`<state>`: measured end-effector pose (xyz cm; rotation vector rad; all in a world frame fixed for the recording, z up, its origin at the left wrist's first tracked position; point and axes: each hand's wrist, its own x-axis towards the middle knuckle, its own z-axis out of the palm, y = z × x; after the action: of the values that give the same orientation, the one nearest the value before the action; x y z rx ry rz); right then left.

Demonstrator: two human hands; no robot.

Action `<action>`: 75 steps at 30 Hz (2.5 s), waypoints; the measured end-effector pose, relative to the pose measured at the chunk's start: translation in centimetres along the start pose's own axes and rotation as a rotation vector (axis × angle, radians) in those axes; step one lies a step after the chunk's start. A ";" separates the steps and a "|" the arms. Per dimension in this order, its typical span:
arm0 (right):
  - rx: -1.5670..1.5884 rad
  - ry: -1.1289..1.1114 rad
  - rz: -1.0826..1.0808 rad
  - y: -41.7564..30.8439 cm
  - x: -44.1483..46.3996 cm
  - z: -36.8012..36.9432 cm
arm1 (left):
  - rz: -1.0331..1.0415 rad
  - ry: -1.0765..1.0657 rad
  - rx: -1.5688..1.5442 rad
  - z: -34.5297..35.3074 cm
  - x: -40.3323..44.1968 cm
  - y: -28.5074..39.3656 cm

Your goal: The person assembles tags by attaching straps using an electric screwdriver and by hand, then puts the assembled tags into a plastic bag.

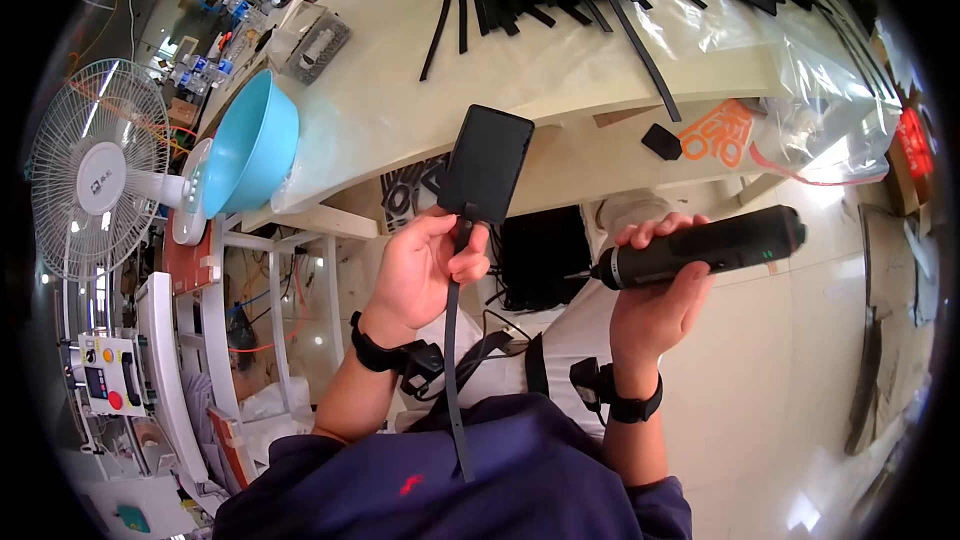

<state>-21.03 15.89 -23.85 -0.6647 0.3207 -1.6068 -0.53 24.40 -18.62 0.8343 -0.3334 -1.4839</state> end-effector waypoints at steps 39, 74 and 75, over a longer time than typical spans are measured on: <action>-0.244 -0.287 -0.374 1.4 -1.7 5.1 | 0.284 0.210 1.068 3.3 -2.1 -4.7; -0.255 -0.385 -0.047 4.8 -4.5 2.7 | 0.025 0.290 0.929 -0.7 -4.0 -4.9; -0.238 -0.392 -0.047 4.8 -4.3 2.8 | 0.027 0.291 0.934 -0.8 -4.0 -4.9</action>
<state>-15.37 19.85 -25.35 -1.1558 0.2082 -1.4546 -4.04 28.99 -21.29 1.7495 -0.8373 -1.1212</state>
